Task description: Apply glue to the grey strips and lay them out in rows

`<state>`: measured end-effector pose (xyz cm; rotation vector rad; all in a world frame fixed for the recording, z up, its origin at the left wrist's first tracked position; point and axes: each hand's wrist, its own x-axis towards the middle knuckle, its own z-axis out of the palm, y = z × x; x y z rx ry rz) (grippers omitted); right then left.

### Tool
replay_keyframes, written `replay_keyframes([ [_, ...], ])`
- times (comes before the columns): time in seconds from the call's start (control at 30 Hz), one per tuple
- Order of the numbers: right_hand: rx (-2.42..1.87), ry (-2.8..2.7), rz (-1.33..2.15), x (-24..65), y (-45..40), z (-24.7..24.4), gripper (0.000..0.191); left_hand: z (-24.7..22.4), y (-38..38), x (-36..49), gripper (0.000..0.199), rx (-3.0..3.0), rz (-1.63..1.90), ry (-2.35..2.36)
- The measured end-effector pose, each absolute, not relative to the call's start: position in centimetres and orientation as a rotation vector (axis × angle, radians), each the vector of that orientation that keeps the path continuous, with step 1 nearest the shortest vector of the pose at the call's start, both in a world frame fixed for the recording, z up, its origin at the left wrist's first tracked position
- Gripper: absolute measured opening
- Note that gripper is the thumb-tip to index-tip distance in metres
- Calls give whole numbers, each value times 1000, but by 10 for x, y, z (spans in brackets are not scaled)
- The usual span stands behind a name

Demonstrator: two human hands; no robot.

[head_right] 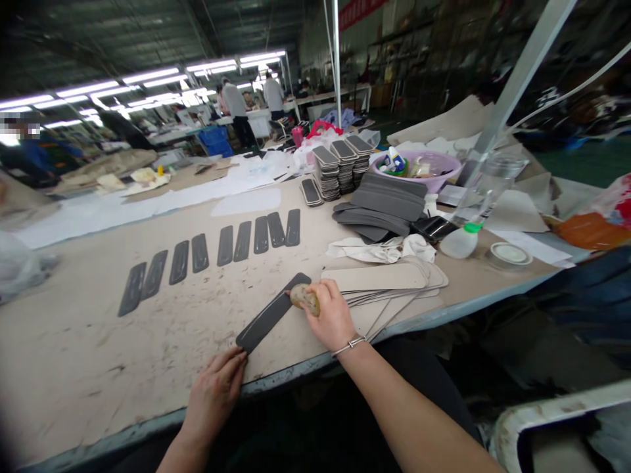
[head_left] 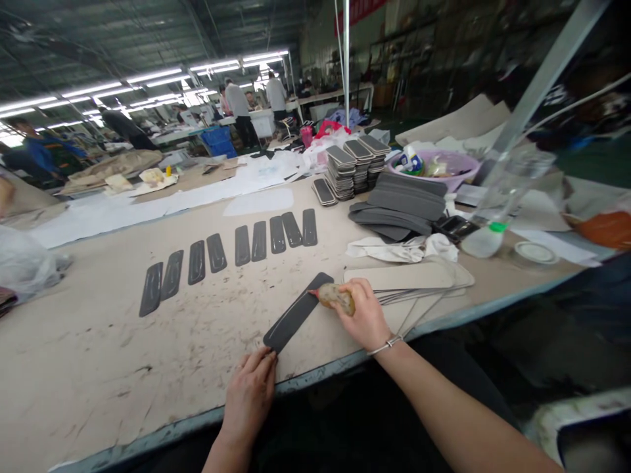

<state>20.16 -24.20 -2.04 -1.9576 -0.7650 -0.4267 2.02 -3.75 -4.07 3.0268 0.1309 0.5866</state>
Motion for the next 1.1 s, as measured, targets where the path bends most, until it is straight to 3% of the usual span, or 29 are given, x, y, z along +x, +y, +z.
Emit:
replay_keyframes([
  [0.47, -1974, -631, -578, 216, -249, -20, 29, -39, -37, 21, 20, 2997, 558, 137],
  [0.77, -1761, -960, -202, 159, -229, -8, 32, -37, -39, 20, 21, 2973, 500, 187],
  [1.1, -1741, -1026, -87, 149, -225, -12, 32, -43, -37, 21, 19, 2960, 557, 143],
])
